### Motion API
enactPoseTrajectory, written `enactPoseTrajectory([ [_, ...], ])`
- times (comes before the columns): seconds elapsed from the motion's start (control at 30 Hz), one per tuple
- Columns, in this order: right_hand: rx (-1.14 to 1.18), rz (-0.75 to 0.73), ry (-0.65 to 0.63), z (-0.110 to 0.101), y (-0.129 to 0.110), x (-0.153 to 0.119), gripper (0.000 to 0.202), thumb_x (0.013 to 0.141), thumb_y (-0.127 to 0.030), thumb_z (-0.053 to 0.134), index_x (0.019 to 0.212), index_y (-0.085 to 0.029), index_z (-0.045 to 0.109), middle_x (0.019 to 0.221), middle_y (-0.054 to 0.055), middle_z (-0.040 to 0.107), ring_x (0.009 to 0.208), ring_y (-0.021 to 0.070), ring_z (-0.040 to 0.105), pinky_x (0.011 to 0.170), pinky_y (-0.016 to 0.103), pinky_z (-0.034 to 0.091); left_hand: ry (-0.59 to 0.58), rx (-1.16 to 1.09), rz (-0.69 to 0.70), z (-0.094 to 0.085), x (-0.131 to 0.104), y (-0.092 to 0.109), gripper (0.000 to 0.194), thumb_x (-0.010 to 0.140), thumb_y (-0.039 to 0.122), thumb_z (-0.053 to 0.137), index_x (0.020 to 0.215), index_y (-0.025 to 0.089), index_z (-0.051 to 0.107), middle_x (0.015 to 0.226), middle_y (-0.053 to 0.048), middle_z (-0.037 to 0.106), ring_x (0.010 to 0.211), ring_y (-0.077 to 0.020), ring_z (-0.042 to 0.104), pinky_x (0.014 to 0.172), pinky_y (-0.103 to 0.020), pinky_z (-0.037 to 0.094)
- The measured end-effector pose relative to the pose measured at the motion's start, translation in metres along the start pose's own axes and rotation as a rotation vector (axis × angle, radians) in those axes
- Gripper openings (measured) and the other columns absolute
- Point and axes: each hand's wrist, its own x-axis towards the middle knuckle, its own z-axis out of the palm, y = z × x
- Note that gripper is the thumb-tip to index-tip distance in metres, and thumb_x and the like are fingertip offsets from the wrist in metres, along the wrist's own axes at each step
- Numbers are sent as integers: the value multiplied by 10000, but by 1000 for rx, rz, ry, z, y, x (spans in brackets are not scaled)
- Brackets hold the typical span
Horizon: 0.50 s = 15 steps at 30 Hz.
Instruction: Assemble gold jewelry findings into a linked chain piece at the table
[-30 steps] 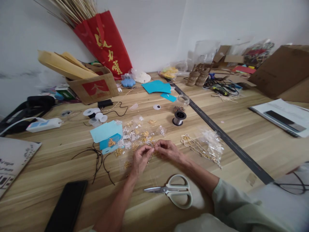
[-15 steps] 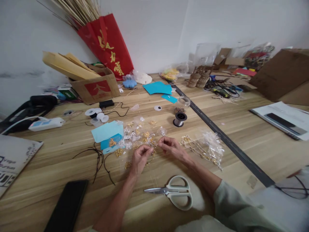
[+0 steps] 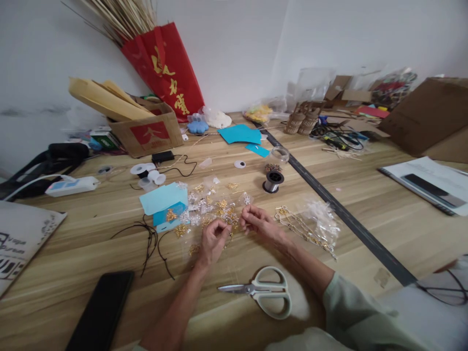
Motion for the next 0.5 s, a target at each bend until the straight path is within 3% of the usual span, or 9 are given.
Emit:
enactPoseTrajectory([
  [0.27,-164,-54,-11,8,-10,-3,335,776,-481,607,741,-166,498,590,-36,489,524,90,475,557,247,474,65,107,110,1,-2,4,204,767,224,546,579,176,484,614,17,485,611,-126,464,597,-230,366],
  [0.5,-188,9,-51,4,-1,0,324,773,-461,616,760,-155,509,600,-31,515,505,87,500,529,234,477,71,0,62,-1,-2,3,182,784,257,567,635,161,527,617,22,495,602,-114,454,597,-224,373],
])
